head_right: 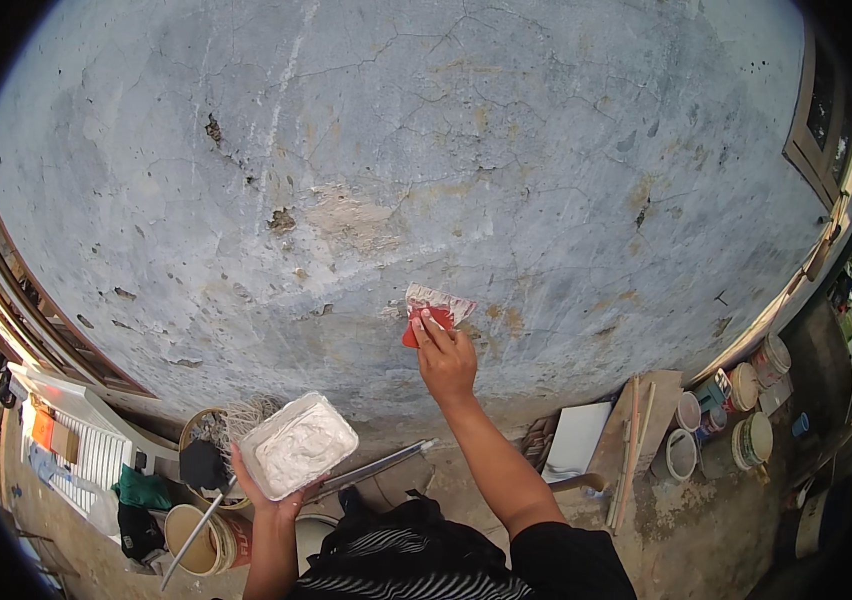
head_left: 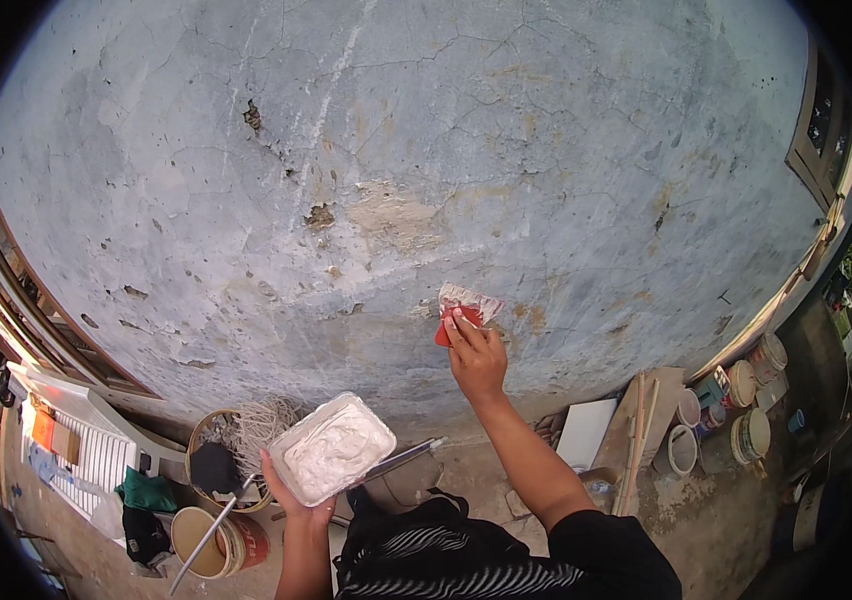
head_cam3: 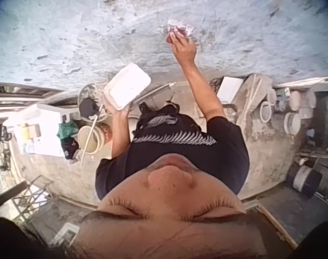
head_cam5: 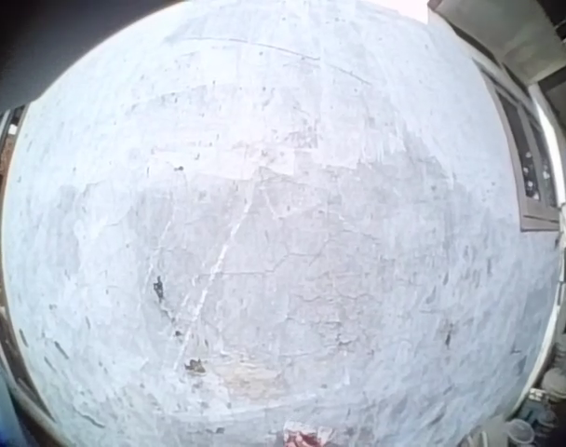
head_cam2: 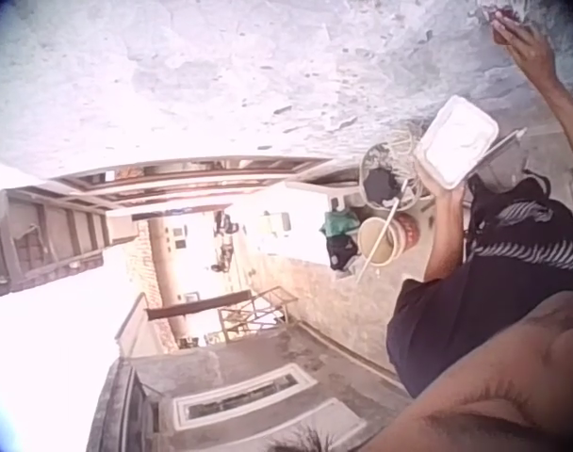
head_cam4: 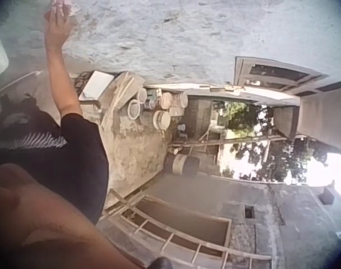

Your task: Applying putty or plaster to a damaged area on an outdoor wall using a putty knife.

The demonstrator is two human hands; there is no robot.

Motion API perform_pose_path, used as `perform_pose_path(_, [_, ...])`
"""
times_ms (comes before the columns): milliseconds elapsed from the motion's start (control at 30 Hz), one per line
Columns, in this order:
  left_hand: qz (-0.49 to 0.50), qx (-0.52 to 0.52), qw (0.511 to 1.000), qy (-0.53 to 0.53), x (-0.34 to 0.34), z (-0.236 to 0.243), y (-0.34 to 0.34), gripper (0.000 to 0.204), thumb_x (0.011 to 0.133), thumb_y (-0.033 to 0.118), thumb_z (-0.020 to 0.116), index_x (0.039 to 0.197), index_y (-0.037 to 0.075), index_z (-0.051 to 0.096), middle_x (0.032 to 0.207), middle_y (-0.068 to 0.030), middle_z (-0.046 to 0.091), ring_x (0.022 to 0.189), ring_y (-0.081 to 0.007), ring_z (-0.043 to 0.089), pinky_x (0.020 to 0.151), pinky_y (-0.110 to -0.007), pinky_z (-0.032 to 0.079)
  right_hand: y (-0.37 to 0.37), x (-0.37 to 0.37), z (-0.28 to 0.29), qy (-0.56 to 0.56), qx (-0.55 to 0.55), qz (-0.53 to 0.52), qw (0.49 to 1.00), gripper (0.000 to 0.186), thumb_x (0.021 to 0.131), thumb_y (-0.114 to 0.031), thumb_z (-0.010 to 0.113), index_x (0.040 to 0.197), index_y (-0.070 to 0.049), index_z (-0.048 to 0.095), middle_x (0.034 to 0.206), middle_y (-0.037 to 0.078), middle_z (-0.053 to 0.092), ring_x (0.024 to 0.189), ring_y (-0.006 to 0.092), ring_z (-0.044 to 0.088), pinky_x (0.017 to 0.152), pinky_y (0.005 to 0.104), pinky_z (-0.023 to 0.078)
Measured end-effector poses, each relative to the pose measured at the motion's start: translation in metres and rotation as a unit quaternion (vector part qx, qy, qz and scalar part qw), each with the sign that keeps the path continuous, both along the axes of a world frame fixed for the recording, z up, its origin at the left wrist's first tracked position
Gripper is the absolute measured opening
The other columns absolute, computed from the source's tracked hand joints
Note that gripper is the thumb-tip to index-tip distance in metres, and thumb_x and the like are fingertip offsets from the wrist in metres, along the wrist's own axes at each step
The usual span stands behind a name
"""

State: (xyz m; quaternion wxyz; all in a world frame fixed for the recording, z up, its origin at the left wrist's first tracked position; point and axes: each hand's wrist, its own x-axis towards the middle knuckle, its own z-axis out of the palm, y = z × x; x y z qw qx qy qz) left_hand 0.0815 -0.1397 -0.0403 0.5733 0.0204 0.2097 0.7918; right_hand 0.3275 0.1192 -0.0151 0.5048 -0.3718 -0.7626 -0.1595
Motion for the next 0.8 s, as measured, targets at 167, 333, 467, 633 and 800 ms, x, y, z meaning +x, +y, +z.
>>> perform_pose_path(167, [0.01, -0.024, 1.0, -0.007, 0.003, 0.003, 0.001, 0.106, 0.089, 0.085, 0.039, 0.159, 0.005, 0.037, 0.157, -0.0255, 0.046, 0.134, -0.0532, 0.054, 0.085, -0.074, 0.057, -0.004, -0.001, -0.028, -0.034, -0.017, 0.016, 0.999, 0.048, 0.077, -0.004, 0.078, 0.123, -0.017, 0.077, 0.128, -0.002, 0.074, 0.085, 0.0231, 0.064, 0.076, 0.0322, 0.056])
perform_pose_path(333, [0.001, -0.03, 1.0, -0.001, 0.006, 0.005, 0.002, 0.105, 0.09, 0.085, 0.039, 0.159, 0.006, 0.038, 0.156, -0.0242, 0.048, 0.133, -0.0524, 0.054, 0.088, -0.075, 0.054, -0.015, 0.003, -0.042, -0.051, -0.029, 0.018, 0.998, 0.043, 0.08, -0.005, 0.077, 0.122, -0.017, 0.078, 0.128, -0.003, 0.074, 0.083, 0.023, 0.064, 0.076, 0.0319, 0.056])
perform_pose_path(467, [-0.003, -0.027, 1.0, 0.008, 0.006, 0.001, 0.001, 0.106, 0.089, 0.086, 0.039, 0.159, 0.006, 0.038, 0.156, -0.0244, 0.048, 0.134, -0.0524, 0.054, 0.089, -0.076, 0.052, -0.023, 0.009, -0.037, -0.058, -0.029, 0.026, 0.998, 0.043, 0.081, -0.005, 0.076, 0.122, -0.018, 0.078, 0.129, -0.003, 0.074, 0.082, 0.0237, 0.063, 0.074, 0.0323, 0.055])
perform_pose_path(633, [-0.019, -0.022, 0.999, 0.04, 0.007, -0.004, -0.001, 0.107, 0.089, 0.085, 0.04, 0.159, 0.005, 0.037, 0.156, -0.0249, 0.047, 0.134, -0.0529, 0.054, 0.089, -0.077, 0.052, -0.04, 0.026, -0.026, -0.046, -0.028, 0.049, 0.997, 0.043, 0.079, -0.003, 0.076, 0.12, -0.016, 0.078, 0.12, -0.002, 0.077, 0.08, 0.0243, 0.062, 0.073, 0.0331, 0.054])
perform_pose_path(800, [-0.03, 0.001, 0.999, -0.021, 0.012, 0.0, 0.003, 0.107, 0.089, 0.085, 0.04, 0.161, 0.007, 0.034, 0.158, -0.0252, 0.045, 0.135, -0.053, 0.053, 0.092, -0.078, 0.05, -0.061, 0.039, 0.007, 0.13, -0.138, 0.115, 0.975, 0.034, 0.085, 0.003, 0.072, 0.114, -0.012, 0.08, 0.104, 0.006, 0.079, 0.08, 0.0239, 0.064, 0.076, 0.0312, 0.053])
